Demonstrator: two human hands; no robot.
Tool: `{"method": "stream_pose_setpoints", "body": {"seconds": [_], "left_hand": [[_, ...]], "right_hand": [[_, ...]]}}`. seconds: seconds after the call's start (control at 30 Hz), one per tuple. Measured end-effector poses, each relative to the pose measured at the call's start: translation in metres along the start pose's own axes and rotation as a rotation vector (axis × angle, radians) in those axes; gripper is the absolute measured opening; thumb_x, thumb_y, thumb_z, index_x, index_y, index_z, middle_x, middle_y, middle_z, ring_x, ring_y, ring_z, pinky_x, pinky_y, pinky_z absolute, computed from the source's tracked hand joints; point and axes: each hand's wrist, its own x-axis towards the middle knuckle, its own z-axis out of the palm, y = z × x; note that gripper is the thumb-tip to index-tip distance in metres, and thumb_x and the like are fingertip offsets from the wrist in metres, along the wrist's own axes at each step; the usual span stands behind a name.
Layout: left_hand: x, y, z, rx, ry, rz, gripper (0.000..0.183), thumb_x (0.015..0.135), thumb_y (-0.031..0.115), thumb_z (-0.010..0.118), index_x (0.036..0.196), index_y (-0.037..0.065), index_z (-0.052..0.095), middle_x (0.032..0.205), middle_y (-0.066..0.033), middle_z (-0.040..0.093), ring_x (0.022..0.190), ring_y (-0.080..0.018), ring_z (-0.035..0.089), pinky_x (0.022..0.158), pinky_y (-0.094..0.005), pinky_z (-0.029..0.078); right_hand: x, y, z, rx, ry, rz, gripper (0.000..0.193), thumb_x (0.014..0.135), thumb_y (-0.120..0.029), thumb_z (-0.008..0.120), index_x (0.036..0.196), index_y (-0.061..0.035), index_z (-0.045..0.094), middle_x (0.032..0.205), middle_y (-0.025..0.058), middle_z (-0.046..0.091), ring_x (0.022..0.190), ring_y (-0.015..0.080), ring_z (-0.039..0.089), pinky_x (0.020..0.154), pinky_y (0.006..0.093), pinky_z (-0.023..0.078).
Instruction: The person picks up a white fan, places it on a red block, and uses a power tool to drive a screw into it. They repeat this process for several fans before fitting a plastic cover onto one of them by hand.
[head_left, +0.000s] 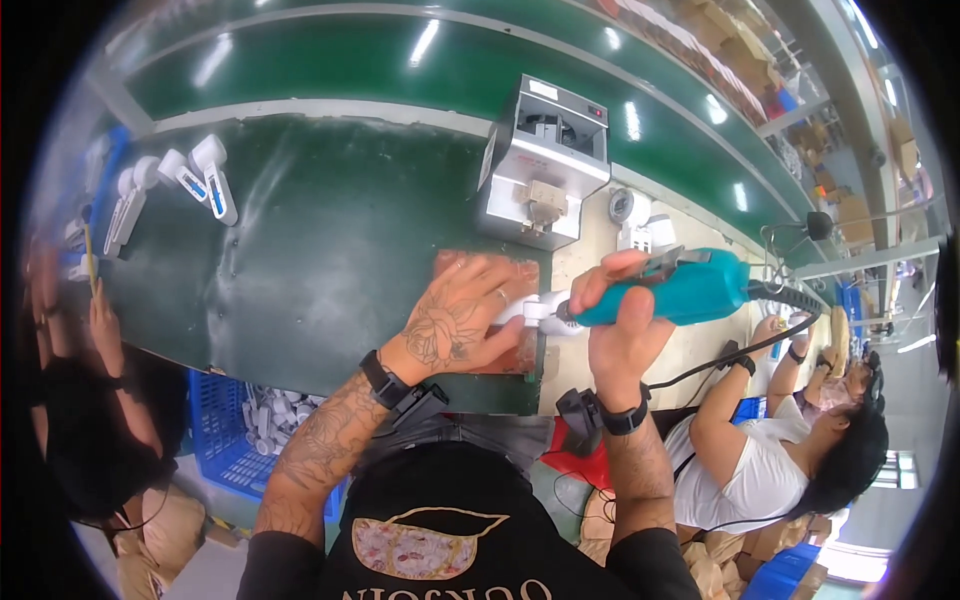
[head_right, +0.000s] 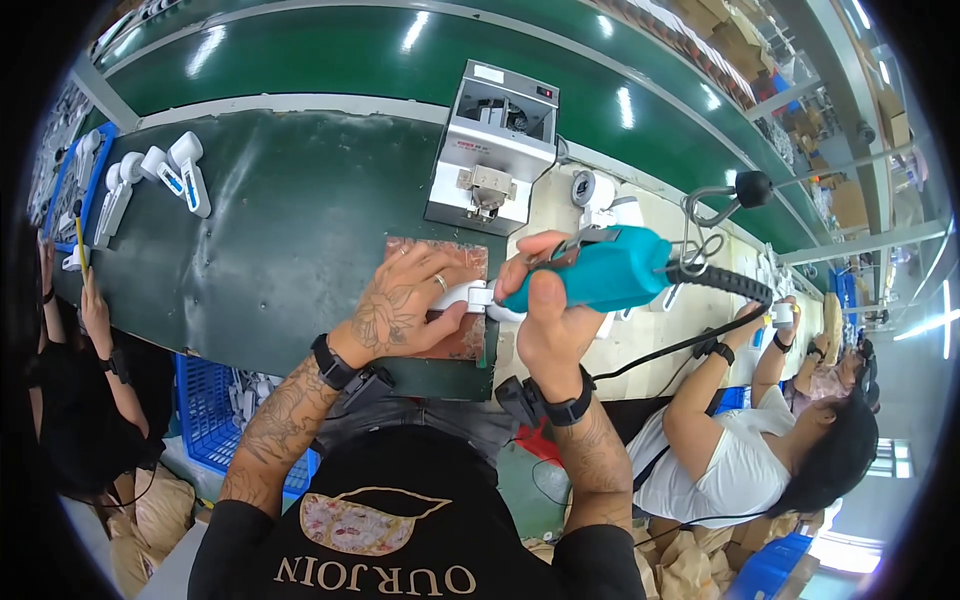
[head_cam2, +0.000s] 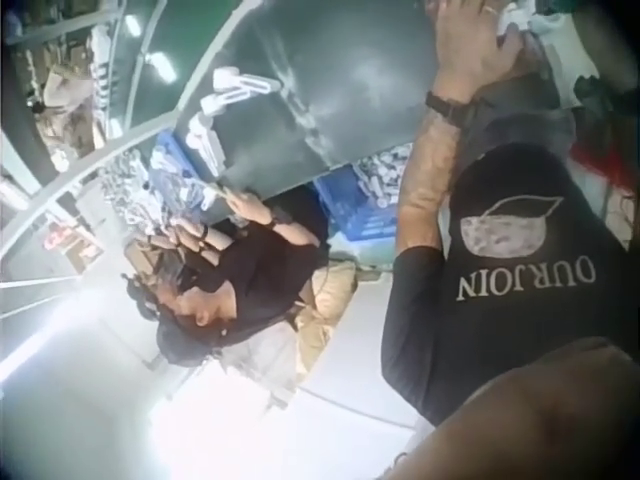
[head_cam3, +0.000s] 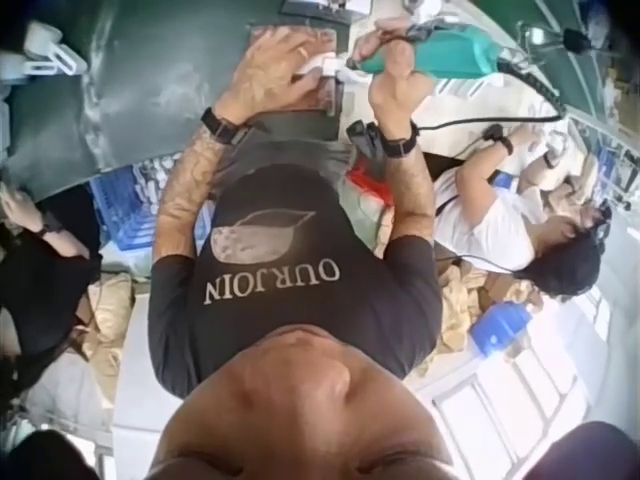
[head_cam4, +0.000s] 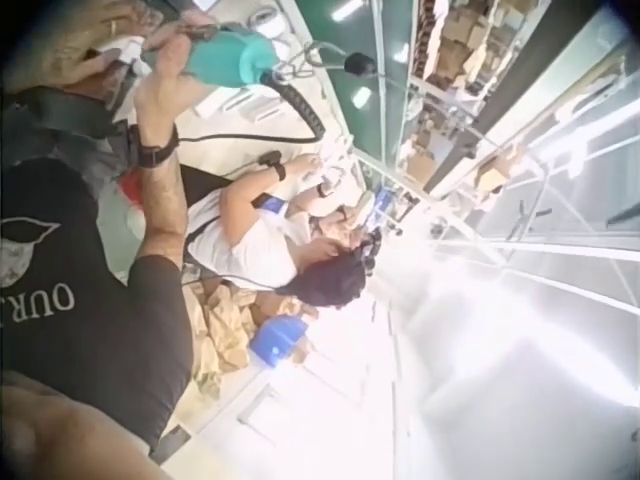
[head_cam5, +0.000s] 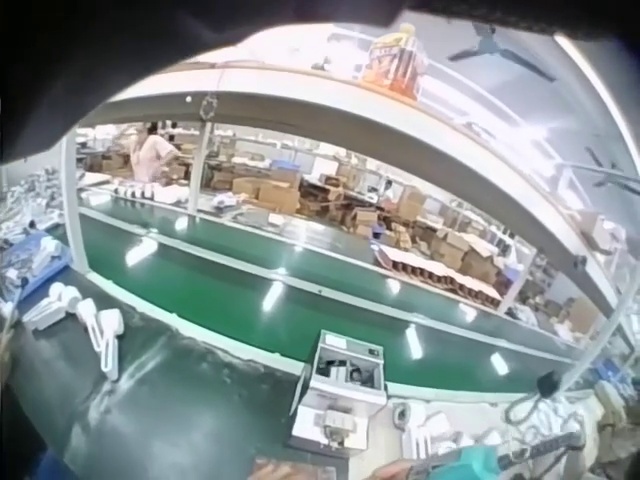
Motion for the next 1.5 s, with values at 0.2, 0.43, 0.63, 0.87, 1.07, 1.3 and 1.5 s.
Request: {"method": "stream_pose_setpoints", "body": {"seconds": [0.2, 0.43, 0.63, 0.87, 1.07, 1.3, 1.5], "left_hand": [[-0.002, 0.003, 0.000, -0.017, 0.013, 0.010, 0.034, 0.084, 0.023, 0.068, 0.115, 0.009, 0.069, 0.110, -0.0080, 0.065, 0.103, -0.0308, 0.059, 0.090, -0.0434, 0.048], [-0.001, 0.002, 0.001, -0.017, 0.007, 0.010, 0.034, 0.084, 0.021, 0.069, 0.115, 0.007, 0.068, 0.111, -0.0084, 0.064, 0.101, -0.0313, 0.059, 0.089, -0.0436, 0.048], [-0.003, 0.005, -0.001, -0.005, -0.046, -0.014, 0.034, 0.084, 0.021, 0.069, 0.115, 0.007, 0.068, 0.112, -0.0084, 0.064, 0.102, -0.0312, 0.058, 0.090, -0.0438, 0.048], [0.012, 0.006, -0.002, -0.010, -0.080, 0.035, 0.037, 0.085, 0.020, 0.066, 0.120, 0.006, 0.064, 0.129, -0.0094, 0.062, 0.116, -0.0310, 0.057, 0.097, -0.0447, 0.045], [0.017, 0.008, -0.002, 0.033, -0.085, 0.092, 0.041, 0.083, 0.019, 0.068, 0.120, 0.003, 0.062, 0.130, -0.0133, 0.060, 0.118, -0.0361, 0.056, 0.098, -0.0494, 0.042], [0.001, 0.015, 0.007, 0.131, -0.108, 0.162, 0.035, 0.083, 0.014, 0.069, 0.111, -0.004, 0.056, 0.112, -0.0264, 0.056, 0.102, -0.0467, 0.052, 0.093, -0.0567, 0.039], [0.003, 0.051, -0.015, 0.156, -0.194, 0.293, 0.042, 0.073, 0.013, 0.079, 0.108, 0.001, 0.058, 0.109, -0.0227, 0.060, 0.101, -0.0446, 0.057, 0.090, -0.0526, 0.044]], "right_hand": [[-0.013, 0.004, -0.001, 0.014, 0.015, 0.020, 0.058, 0.093, -0.052, 0.066, 0.110, 0.0026, 0.054, 0.073, 0.0092, 0.057, 0.064, 0.0205, 0.057, 0.060, 0.0333, 0.047], [-0.021, 0.015, -0.005, 0.017, 0.021, 0.066, 0.057, 0.094, -0.051, 0.067, 0.111, 0.0024, 0.055, 0.074, 0.0091, 0.058, 0.067, 0.0205, 0.058, 0.061, 0.0328, 0.047], [-0.023, 0.016, -0.005, 0.018, 0.011, 0.077, 0.056, 0.094, -0.051, 0.066, 0.109, 0.0013, 0.054, 0.074, 0.0092, 0.058, 0.066, 0.0201, 0.058, 0.061, 0.0328, 0.048], [-0.026, 0.024, -0.001, 0.032, 0.024, 0.014, 0.033, 0.095, -0.032, 0.065, 0.100, -0.0009, 0.054, 0.073, 0.0085, 0.057, 0.066, 0.0183, 0.057, 0.061, 0.0311, 0.048], [-0.037, 0.043, -0.008, -0.515, 0.042, -0.125, 0.022, 0.086, -0.015, 0.075, 0.102, -0.0042, 0.066, 0.092, 0.0021, 0.067, 0.082, 0.0145, 0.062, 0.075, 0.0311, 0.053], [-0.032, 0.015, -0.011, -0.158, 0.081, 0.063, 0.036, 0.089, -0.029, 0.074, 0.110, -0.0015, 0.064, 0.082, 0.0098, 0.068, 0.073, 0.0165, 0.062, 0.072, 0.0331, 0.052], [-0.060, -0.015, -0.025, 0.074, 0.025, 0.173, 0.026, 0.099, -0.021, 0.064, 0.112, 0.0016, 0.062, 0.085, 0.0034, 0.065, 0.076, 0.0095, 0.059, 0.067, 0.0273, 0.049]]}}
